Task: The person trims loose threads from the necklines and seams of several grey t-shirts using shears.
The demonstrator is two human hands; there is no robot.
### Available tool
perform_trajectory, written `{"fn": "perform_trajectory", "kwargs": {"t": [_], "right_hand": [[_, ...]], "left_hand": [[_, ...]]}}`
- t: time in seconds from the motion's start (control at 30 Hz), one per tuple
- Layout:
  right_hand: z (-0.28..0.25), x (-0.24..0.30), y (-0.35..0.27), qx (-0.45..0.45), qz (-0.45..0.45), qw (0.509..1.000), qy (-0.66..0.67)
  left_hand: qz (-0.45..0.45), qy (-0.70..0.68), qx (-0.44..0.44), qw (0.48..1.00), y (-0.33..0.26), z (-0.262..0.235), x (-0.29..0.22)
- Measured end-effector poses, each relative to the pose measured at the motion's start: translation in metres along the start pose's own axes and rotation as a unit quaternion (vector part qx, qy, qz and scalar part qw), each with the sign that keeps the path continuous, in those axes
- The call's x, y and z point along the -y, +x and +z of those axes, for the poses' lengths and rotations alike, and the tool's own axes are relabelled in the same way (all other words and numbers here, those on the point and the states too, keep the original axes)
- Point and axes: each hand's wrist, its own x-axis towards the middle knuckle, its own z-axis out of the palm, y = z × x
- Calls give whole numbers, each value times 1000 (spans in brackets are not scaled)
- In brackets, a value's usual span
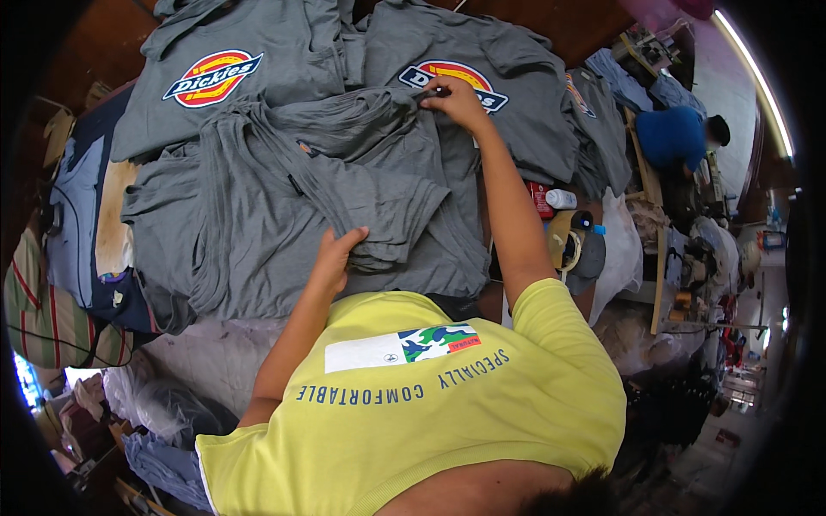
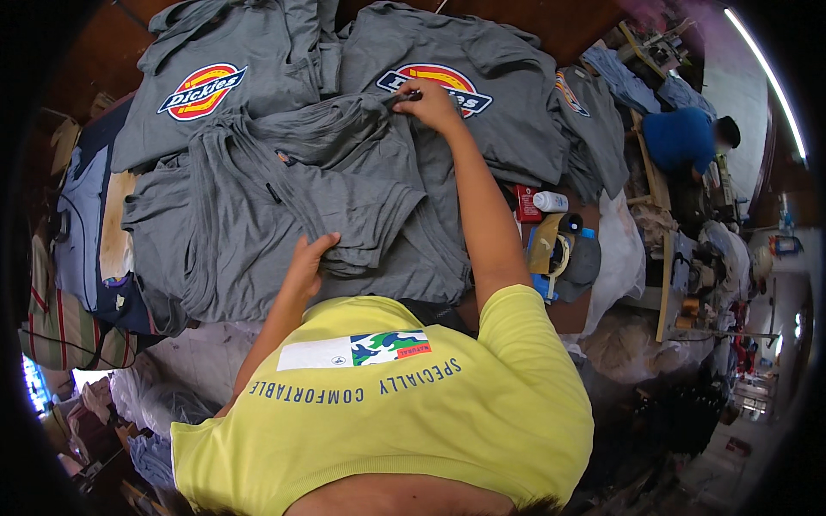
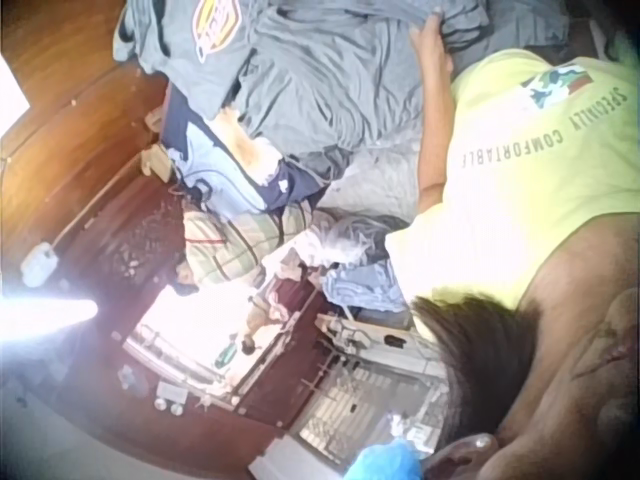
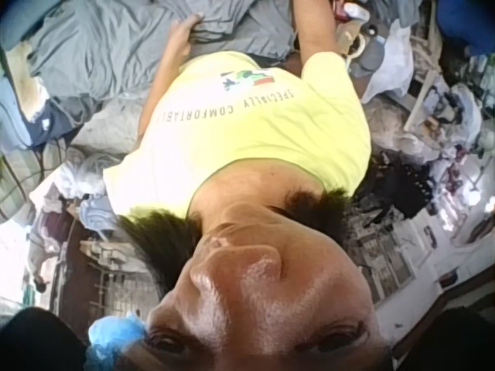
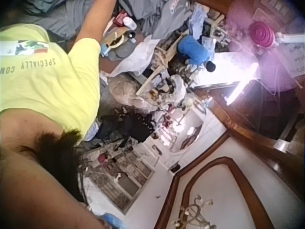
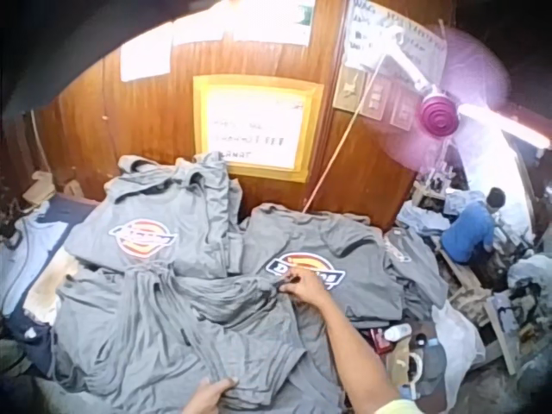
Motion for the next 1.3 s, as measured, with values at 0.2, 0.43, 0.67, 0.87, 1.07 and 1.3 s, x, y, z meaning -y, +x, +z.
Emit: {"fn": "perform_trajectory", "kwargs": {"t": [0.2,0.43,0.67,0.87,1.07,1.3], "right_hand": [[9,-9,-7,-89,111,978,152],[9,5,-2,74,49,989,119],[8,39,-13,115,-3,993,16],[28,65,-37,29,-27,999,24],[53,105,-68,68,-107,992,4],[43,111,-84,12,-62,998,4]], "left_hand": [[-1,0,17,1000,2,-5,2],[-5,2,35,999,6,-7,3],[-3,-13,48,999,11,-12,8],[473,411,-234,743,-2,5,-8],[540,399,-92,735,16,47,-65],[546,448,-101,700,54,53,-63]]}}
